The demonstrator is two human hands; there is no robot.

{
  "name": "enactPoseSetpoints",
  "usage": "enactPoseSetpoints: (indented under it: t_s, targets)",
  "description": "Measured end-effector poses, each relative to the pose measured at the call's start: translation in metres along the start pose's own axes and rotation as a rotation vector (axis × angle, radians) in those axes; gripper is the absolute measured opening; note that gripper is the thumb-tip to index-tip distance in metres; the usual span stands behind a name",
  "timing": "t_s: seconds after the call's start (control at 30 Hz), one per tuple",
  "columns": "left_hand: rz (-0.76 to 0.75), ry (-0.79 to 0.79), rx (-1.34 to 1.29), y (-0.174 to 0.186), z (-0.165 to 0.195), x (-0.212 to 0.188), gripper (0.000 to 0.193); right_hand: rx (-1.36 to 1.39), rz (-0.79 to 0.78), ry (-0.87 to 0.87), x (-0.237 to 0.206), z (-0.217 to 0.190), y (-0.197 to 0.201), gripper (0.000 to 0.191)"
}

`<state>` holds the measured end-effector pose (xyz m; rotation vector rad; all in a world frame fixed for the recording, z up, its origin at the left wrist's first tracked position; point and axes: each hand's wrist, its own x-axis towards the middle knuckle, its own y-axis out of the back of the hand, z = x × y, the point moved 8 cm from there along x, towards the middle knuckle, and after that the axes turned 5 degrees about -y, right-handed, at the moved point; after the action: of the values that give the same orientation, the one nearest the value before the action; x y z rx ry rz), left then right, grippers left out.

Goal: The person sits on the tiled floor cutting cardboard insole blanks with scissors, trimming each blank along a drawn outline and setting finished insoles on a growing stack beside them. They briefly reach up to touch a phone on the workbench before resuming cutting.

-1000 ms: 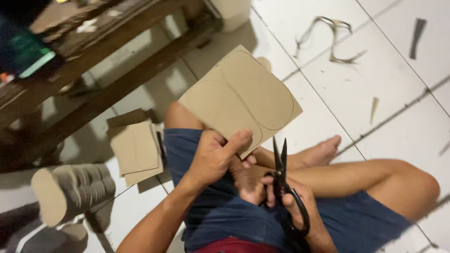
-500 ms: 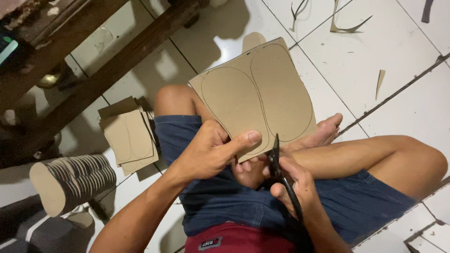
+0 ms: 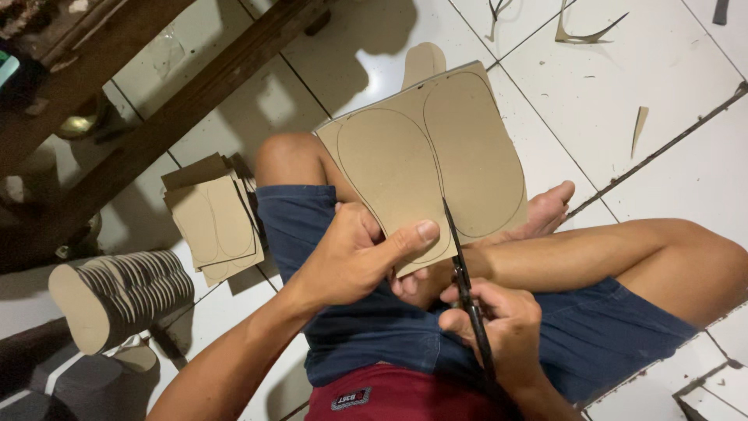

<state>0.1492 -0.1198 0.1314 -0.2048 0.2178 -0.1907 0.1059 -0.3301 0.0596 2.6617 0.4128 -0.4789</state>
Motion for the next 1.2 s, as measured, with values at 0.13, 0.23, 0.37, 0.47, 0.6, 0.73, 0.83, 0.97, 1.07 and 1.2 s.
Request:
enactPoseSetpoints:
  t_s: [0.13, 0.23, 0.37, 0.47, 0.6, 0.73, 0.83, 0.97, 1.07, 1.2]
  targets:
    - [0.107, -0.001, -0.020, 0.010, 0.002, -0.002, 0.032, 0.009, -0.062, -0.073, 0.000, -0.001, -0.003, 0.030]
    - [0.069, -0.018, -0.070, 0.004, 0.003, -0.005, 0.030, -0.006, -0.056, 0.014, 0.004, -0.017, -0.003, 0.022]
    - [0.017, -0.035, -0.087, -0.007, 0.002, -0.011, 0.030, 0.049, -0.089, 0.063, 0.005, -0.033, -0.005, 0.023]
    - [0.014, -0.001, -0.082, -0.010, -0.004, -0.013, 0.031, 0.015, -0.057, 0.124, 0.005, -0.043, -0.006, 0.026]
    - [0.015, 0.024, -0.089, -0.010, -0.010, -0.015, 0.037, -0.043, 0.029, 0.110, 0.003, -0.040, -0.003, 0.026]
    - [0.014, -0.013, -0.142, -0.014, -0.014, -0.016, 0.035, -0.120, 0.069, 0.076, -0.002, -0.027, -0.001, 0.023]
    - [0.017, -0.022, -0.137, -0.014, -0.019, -0.016, 0.034, -0.122, 0.072, -0.026, -0.005, -0.010, -0.001, 0.017]
    - [0.030, -0.027, -0.069, 0.000, -0.019, -0.012, 0.028, 0.050, -0.142, -0.273, -0.002, 0.017, -0.003, 0.013]
    - [-0.060, 0.046, -0.074, -0.004, -0.021, -0.011, 0.027, 0.291, -0.418, -0.213, 0.002, 0.010, -0.002, 0.014]
    - [0.019, 0.123, -0.272, -0.021, -0.029, -0.011, 0.024, 0.014, -0.109, 0.203, 0.010, -0.016, 0.011, 0.035]
